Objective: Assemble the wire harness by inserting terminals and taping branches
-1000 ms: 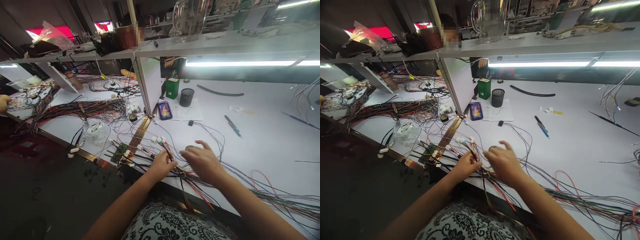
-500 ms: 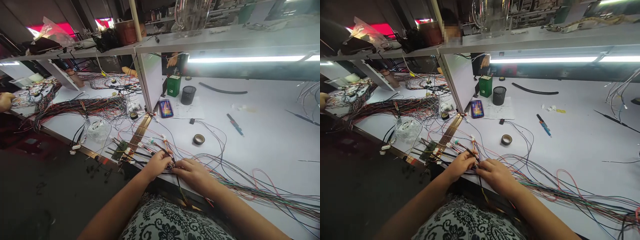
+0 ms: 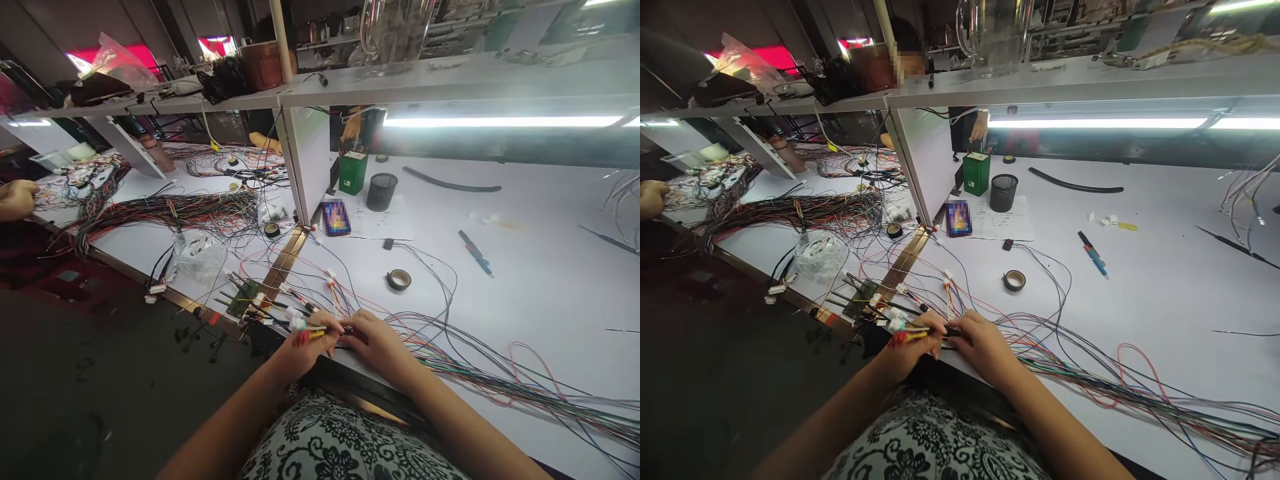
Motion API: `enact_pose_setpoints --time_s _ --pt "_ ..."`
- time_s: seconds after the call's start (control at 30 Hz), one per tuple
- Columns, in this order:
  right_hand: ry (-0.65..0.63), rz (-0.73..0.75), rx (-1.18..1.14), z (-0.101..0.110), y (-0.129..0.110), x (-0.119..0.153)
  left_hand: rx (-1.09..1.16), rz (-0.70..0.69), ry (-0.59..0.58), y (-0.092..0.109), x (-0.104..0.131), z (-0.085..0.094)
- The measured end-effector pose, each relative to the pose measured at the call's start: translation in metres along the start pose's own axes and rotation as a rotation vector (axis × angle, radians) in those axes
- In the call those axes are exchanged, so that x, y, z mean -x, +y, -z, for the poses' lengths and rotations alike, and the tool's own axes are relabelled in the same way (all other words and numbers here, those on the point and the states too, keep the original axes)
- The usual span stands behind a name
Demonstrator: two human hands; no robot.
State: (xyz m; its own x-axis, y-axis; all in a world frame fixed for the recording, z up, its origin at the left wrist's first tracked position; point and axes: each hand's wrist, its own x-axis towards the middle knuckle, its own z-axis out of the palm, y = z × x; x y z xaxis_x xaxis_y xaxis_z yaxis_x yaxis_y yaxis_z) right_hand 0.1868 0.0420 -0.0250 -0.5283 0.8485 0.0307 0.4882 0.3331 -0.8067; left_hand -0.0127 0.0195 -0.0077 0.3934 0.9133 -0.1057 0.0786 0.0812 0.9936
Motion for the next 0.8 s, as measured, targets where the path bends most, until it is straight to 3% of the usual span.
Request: enact_pose_setpoints --time_s 0.1,0.23,0.33,0.43,0.5,0.53,0.6,0.7,0.8 --pt "-0.124 0.068 -0.01 0.005 0.004 0.0 -0.241 -0.155 -0.197 -0.005 0.013 0.015" --pt "-0.191 0.186 0.247 0.001 0.006 0.001 -0.573 -0.222 -0.251 -0.021 0.032 0.039" --pt "-0.154 0.234 0.458 -0.013 0.007 0.006 -0.777 -0.291 -0.183 -0.031 0.043 0.058" --pt "-0.132 0.24 0.514 -0.028 0.008 0.013 -0.891 -0.26 0.098 -0.027 0.043 0.071" --pt "-0.131 0.266 0.549 -0.033 0.009 0.016 -0.774 -0.067 0.309 -0.019 0.031 0.07" --pt "-0.128 0.288 0.568 -0.033 0.009 0.018 -0.691 0.041 0.356 -0.015 0.02 0.067" --pt "-0.122 0.343 0.602 -0.031 0.008 0.021 -0.576 0.184 0.303 -0.007 -0.006 0.058" --pt "-0.134 0.409 0.591 -0.023 0.005 0.025 -0.68 0.273 0.199 -0.002 -0.049 0.045" --pt "-0.143 0.418 0.473 -0.014 0.006 0.03 -0.766 0.318 0.129 0.001 -0.075 0.042"
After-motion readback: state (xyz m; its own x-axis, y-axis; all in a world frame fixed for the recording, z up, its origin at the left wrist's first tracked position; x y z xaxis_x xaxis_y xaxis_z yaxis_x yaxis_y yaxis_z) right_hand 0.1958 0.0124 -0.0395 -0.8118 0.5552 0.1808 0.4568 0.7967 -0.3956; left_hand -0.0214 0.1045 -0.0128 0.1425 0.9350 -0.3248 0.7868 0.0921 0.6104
